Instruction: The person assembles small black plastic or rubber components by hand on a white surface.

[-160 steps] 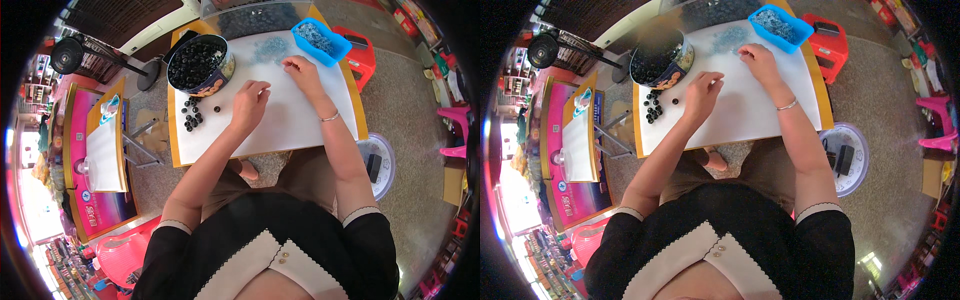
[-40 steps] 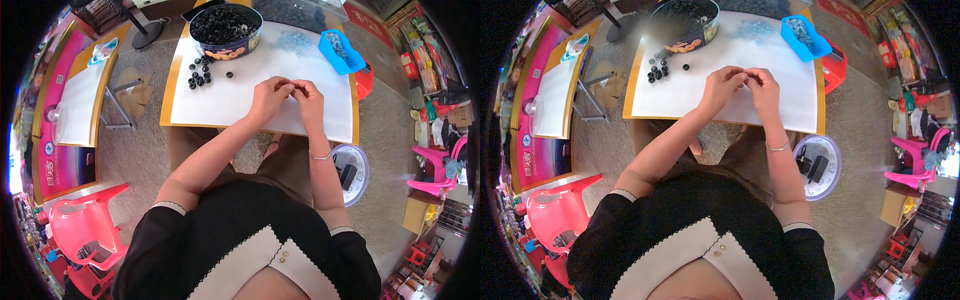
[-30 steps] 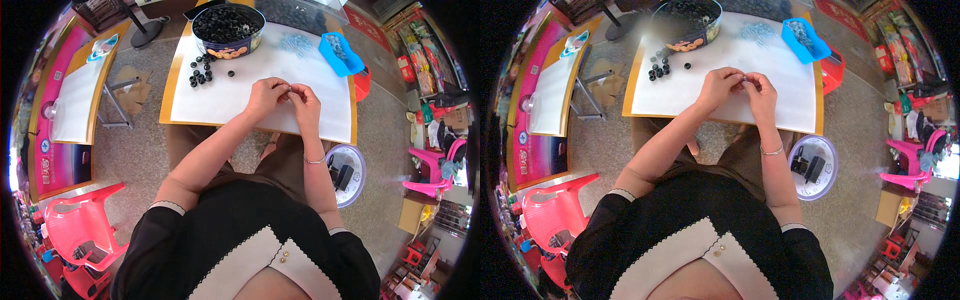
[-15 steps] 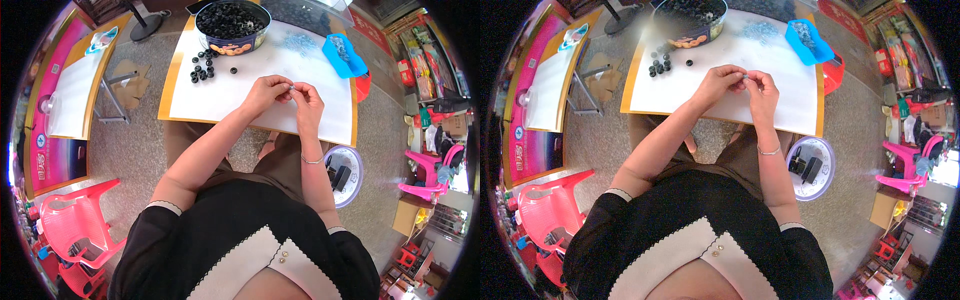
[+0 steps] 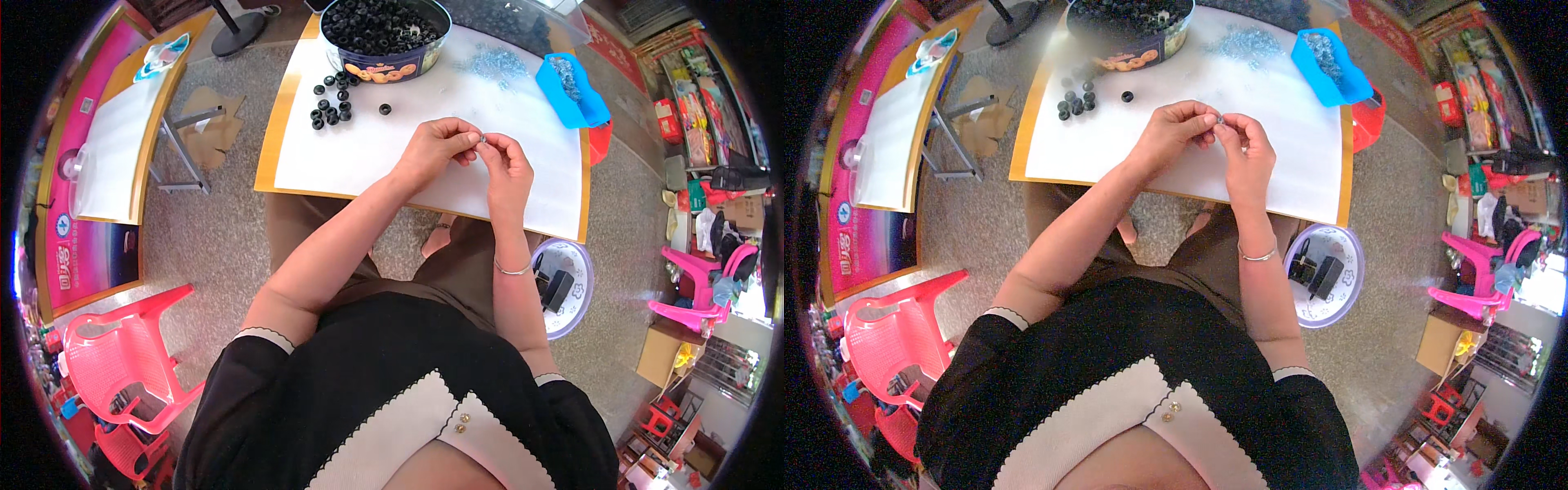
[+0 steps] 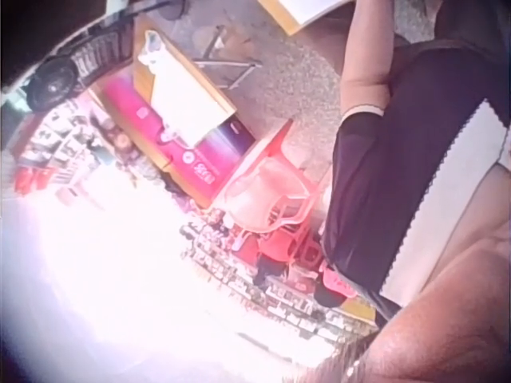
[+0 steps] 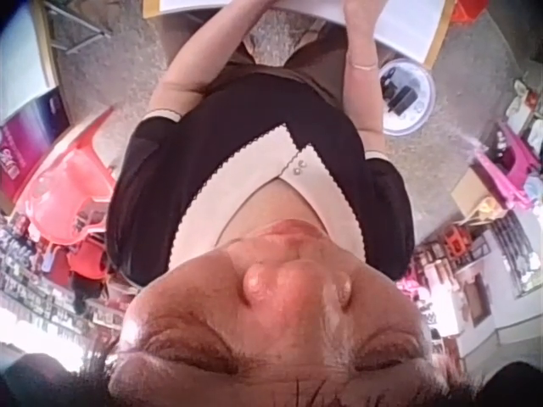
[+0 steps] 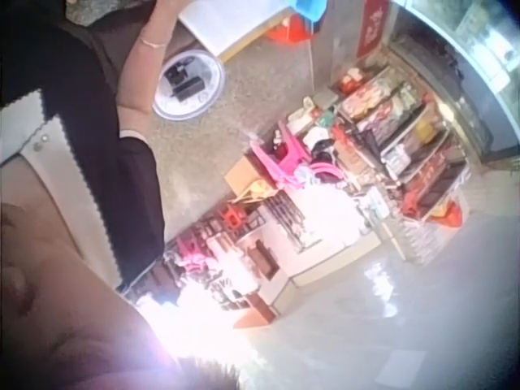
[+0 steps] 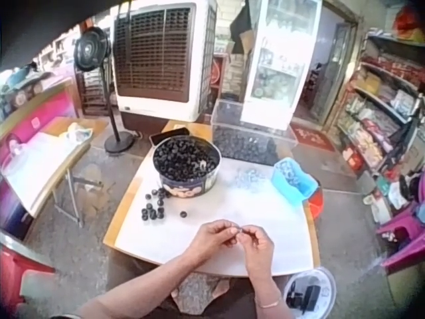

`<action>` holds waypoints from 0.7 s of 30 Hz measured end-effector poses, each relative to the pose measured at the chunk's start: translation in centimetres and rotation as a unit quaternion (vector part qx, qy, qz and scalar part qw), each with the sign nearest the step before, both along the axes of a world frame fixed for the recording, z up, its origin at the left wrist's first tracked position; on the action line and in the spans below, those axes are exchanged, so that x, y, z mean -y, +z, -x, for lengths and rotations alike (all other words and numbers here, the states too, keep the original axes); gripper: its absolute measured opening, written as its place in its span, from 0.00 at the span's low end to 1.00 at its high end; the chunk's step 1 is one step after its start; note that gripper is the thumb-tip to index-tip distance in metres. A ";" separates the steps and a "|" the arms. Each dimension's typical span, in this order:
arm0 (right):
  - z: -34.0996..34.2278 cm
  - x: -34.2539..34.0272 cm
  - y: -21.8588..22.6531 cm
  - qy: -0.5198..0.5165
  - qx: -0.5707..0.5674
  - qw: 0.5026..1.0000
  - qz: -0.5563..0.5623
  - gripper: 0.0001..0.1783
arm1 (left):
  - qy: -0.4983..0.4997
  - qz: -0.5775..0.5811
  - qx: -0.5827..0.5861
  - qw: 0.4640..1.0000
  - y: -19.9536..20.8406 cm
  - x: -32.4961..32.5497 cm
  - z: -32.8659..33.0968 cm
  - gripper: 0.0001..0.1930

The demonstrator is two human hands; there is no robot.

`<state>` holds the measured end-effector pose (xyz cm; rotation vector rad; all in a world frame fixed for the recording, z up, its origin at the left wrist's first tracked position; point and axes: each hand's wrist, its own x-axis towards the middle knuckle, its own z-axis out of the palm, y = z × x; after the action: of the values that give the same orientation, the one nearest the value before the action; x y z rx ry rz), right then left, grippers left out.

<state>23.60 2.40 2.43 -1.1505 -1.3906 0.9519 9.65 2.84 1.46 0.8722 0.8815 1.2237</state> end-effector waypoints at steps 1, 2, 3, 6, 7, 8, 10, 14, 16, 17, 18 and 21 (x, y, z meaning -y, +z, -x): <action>0.0 0.0 -0.1 0.000 0.000 1.000 0.001 0.07 | 0.000 0.001 0.000 1.000 0.2 0.1 0.0 0.09; -0.1 0.0 -0.1 -0.019 0.008 1.000 -0.002 0.06 | -0.001 0.001 -0.017 1.000 0.4 0.1 -0.1 0.08; 0.1 0.0 0.0 -0.038 0.016 0.999 -0.006 0.06 | -0.003 0.002 -0.035 0.999 0.6 0.2 0.0 0.08; 0.5 0.7 0.8 -0.057 0.052 0.996 -0.039 0.05 | 0.005 0.015 -0.027 1.000 0.8 0.2 -0.3 0.09; 0.4 0.6 0.7 -0.057 0.052 0.996 -0.038 0.05 | 0.004 0.016 -0.026 1.000 1.0 0.3 -0.3 0.09; 0.2 0.5 0.6 -0.059 0.093 0.991 -0.080 0.05 | -0.003 0.016 -0.034 0.999 1.2 0.3 -0.3 0.09; 0.0 0.5 0.3 -0.060 0.133 0.982 -0.121 0.05 | -0.008 0.018 -0.041 0.999 1.2 0.3 -0.2 0.09; -0.1 0.3 -0.3 -0.051 0.089 0.991 -0.086 0.04 | -0.021 0.020 -0.043 0.999 0.5 0.2 -0.3 0.08; -0.1 0.2 -0.5 -0.051 0.058 0.995 -0.064 0.05 | -0.018 0.020 -0.027 0.999 0.3 0.1 -0.3 0.08; -0.1 0.1 -0.6 -0.042 0.050 0.995 -0.072 0.05 | -0.010 0.009 -0.020 1.000 0.1 0.0 -0.2 0.07; 0.1 0.1 -0.5 -0.034 0.041 0.995 -0.079 0.06 | -0.003 -0.002 -0.012 1.000 0.1 0.0 -0.2 0.06; 0.3 0.4 0.6 -0.050 0.002 0.998 0.041 0.07 | 0.025 0.020 0.027 0.999 0.0 0.0 -0.1 0.05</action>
<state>23.33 2.03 3.00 -1.2722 -1.2957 0.9431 9.76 2.89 1.46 0.7847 0.8860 1.2638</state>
